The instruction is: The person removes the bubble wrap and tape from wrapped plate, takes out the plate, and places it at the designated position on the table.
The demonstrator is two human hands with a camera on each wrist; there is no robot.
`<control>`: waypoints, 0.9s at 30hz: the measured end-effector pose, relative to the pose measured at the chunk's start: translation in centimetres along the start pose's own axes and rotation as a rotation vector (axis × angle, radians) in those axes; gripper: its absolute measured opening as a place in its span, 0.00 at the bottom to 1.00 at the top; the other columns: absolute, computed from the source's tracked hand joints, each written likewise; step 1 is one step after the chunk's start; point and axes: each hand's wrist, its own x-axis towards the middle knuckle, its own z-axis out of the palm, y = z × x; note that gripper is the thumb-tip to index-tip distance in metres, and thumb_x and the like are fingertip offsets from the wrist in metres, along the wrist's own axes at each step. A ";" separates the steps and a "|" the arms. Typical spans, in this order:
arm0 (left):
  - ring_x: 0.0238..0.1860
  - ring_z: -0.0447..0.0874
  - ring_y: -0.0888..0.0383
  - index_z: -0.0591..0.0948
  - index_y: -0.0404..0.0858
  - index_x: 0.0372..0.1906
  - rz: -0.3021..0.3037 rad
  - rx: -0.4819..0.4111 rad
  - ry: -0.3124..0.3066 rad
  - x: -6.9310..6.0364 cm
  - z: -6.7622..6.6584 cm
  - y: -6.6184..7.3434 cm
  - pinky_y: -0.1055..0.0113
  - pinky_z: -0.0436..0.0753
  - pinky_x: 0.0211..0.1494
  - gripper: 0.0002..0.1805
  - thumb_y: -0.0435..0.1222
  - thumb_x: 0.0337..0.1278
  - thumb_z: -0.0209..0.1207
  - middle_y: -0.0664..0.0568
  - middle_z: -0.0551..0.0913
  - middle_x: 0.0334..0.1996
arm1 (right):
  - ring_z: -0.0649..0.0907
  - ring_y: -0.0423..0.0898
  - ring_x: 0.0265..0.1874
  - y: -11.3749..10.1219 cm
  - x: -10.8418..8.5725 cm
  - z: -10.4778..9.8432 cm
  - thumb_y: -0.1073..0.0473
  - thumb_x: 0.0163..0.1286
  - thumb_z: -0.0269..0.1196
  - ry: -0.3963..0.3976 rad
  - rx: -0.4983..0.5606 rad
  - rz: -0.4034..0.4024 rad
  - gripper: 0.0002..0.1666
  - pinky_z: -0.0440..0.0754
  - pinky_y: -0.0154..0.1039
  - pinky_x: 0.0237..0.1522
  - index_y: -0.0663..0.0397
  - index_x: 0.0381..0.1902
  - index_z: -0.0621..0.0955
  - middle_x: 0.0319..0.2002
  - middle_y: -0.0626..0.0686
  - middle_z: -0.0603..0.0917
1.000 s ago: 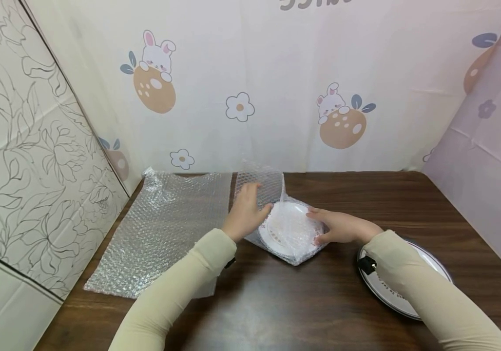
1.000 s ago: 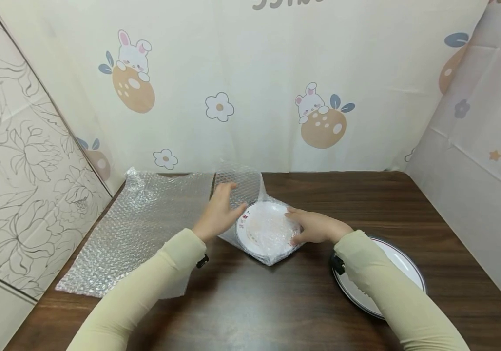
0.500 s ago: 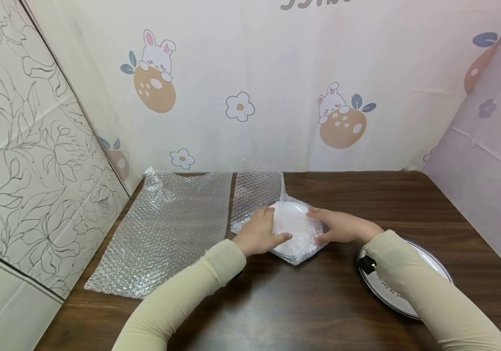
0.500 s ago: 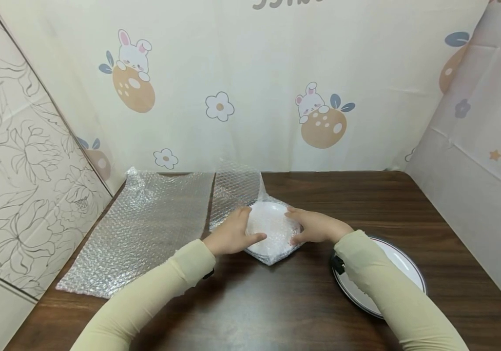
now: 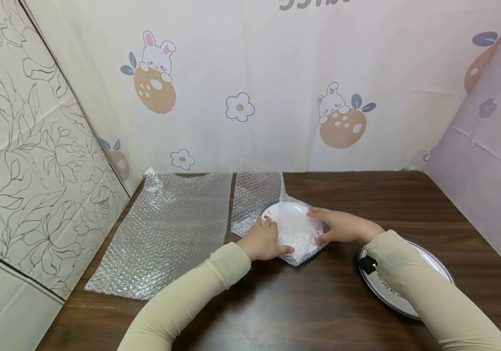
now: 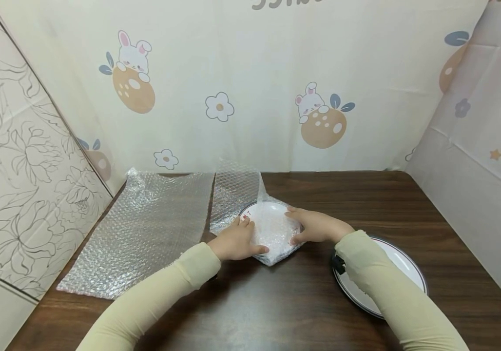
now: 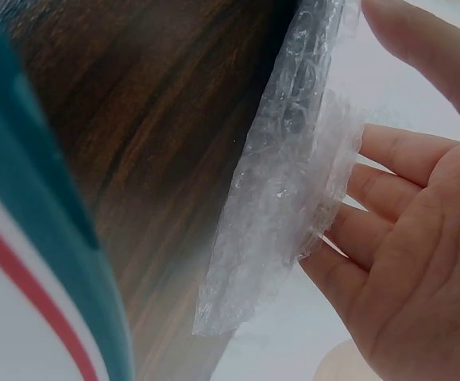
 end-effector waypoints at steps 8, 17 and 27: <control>0.73 0.61 0.39 0.71 0.30 0.67 -0.004 0.053 -0.030 0.0 -0.1 0.2 0.54 0.65 0.75 0.48 0.67 0.57 0.54 0.38 0.69 0.69 | 0.66 0.66 0.70 0.1 -0.1 -0.4 0.47 0.63 0.68 0.042 -0.021 -0.026 0.45 0.65 0.63 0.68 0.66 0.70 0.67 0.72 0.67 0.64; 0.69 0.69 0.45 0.74 0.31 0.65 0.000 0.080 -0.023 -0.3 -0.4 0.3 0.54 0.74 0.68 0.48 0.68 0.56 0.54 0.40 0.73 0.66 | 0.80 0.60 0.58 0.0 0.6 -0.6 0.57 0.65 0.67 0.258 -0.151 -0.039 0.28 0.76 0.58 0.59 0.64 0.60 0.78 0.58 0.63 0.81; 0.66 0.72 0.47 0.76 0.32 0.62 0.004 0.107 -0.007 -0.1 -0.2 0.3 0.54 0.77 0.64 0.47 0.69 0.55 0.54 0.41 0.76 0.63 | 0.82 0.46 0.32 0.1 1.3 -1.3 0.59 0.66 0.65 0.485 -0.177 0.056 0.09 0.80 0.46 0.37 0.56 0.41 0.85 0.35 0.52 0.86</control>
